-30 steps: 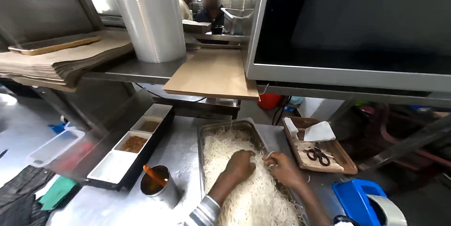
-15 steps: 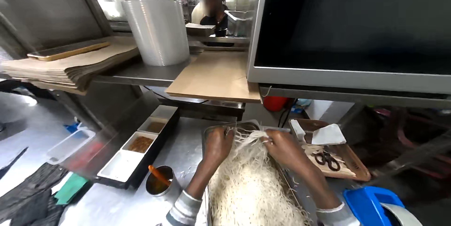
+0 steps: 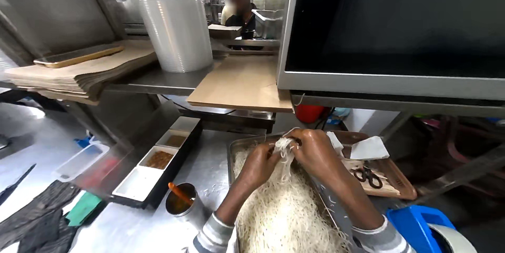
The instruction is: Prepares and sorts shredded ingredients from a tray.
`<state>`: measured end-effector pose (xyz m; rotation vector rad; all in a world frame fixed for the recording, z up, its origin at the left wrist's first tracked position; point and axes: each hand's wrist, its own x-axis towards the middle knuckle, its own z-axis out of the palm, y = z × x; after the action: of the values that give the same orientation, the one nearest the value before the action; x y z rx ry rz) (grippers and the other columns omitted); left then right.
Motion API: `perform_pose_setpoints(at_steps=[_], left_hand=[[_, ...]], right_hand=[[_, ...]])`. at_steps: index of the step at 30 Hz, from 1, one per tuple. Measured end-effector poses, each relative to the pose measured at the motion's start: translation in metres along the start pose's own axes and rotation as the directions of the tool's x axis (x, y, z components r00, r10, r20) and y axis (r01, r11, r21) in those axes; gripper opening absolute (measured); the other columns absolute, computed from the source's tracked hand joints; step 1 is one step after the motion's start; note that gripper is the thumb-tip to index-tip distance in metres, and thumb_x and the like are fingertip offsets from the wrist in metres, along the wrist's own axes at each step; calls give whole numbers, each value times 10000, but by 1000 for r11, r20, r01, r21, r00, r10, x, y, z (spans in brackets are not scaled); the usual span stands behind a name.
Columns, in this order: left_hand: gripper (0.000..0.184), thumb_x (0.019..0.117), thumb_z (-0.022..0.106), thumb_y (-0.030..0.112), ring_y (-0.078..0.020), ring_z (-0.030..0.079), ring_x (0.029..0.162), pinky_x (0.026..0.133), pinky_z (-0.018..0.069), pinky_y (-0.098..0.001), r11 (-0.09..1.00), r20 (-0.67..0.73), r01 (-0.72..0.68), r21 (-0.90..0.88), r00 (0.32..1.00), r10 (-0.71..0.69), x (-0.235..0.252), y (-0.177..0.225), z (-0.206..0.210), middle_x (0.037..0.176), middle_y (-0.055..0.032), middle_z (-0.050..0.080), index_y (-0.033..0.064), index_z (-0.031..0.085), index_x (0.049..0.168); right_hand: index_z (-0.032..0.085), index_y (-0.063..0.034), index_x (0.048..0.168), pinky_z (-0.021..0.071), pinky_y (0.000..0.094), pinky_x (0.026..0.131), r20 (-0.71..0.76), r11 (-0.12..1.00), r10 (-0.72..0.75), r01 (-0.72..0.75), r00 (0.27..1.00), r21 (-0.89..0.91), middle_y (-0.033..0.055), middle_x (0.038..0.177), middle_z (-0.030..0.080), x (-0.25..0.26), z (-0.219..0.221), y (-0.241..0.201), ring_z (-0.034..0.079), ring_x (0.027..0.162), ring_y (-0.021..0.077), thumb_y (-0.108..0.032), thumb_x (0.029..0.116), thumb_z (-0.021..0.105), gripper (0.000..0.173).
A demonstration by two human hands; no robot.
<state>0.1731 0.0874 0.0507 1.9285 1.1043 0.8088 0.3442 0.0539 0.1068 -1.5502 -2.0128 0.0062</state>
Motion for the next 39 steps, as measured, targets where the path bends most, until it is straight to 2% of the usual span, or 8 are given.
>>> perform_pose_setpoints(at_steps=[4,8,13,16,21,24,29,39], left_hand=[[241,1045,559,216,-187,679,800,782,575,-417,988,-132,50,144,991,-31,-3,-3,-11,890,-78,712,66,747,1061],[296,1033,536,162,-242,703,914,860,578,-467,979,-143,90,182,988,-64,-6,-5,-13,1053,-123,721,71,662,1285],[403,1083,491,310,-230,657,755,756,552,-461,966,-112,211,150,974,-196,-6,-10,-8,790,-101,665,21,714,911],[253,1055,539,175,-216,698,873,850,582,-424,979,-46,183,93,983,-179,-5,-18,-7,1014,-123,715,48,695,1209],[341,990,506,52,-175,681,1055,923,560,-384,994,160,101,44,981,-107,-15,-23,-5,1216,-69,704,78,665,1290],[417,987,568,86,-279,619,1245,1039,518,-465,989,312,108,101,940,-135,-34,-27,8,1424,-131,598,77,595,1403],[526,980,685,244,-418,488,1386,1167,383,-556,955,480,119,271,844,-242,-87,-55,72,1491,-238,518,78,556,1463],[418,977,646,143,-267,618,1251,1071,503,-446,984,368,180,9,914,-170,-121,-92,35,1439,-150,583,76,621,1388]], right_hand=[[763,-58,949,573,548,710,-35,998,-6,4,999,-58,119,860,707,-7,-4,15,701,802,313,-44,913,666,104],[739,-63,1001,554,559,703,44,994,105,-105,993,5,113,842,702,-11,-4,18,690,791,308,-119,939,659,116],[724,-107,977,548,499,637,27,983,148,-150,989,106,50,779,667,-18,-5,25,648,695,223,-188,924,721,97],[746,-126,982,575,480,735,139,983,87,-108,987,151,29,886,706,-31,-4,33,680,805,199,-132,907,710,84],[717,-63,1218,551,396,959,629,905,-95,-196,772,377,107,1233,698,-55,-10,59,677,1068,195,-67,940,664,284],[671,-10,1270,588,407,897,641,826,140,-446,755,345,140,1218,690,-71,26,105,699,1005,216,-102,993,622,296],[471,-8,1498,400,607,1116,686,843,395,-538,612,-5,276,1436,542,-111,137,126,521,1342,426,-186,919,704,649],[672,-47,1310,495,524,1044,386,963,141,-217,911,159,180,1246,692,-55,23,34,656,1177,327,-157,975,598,361]])
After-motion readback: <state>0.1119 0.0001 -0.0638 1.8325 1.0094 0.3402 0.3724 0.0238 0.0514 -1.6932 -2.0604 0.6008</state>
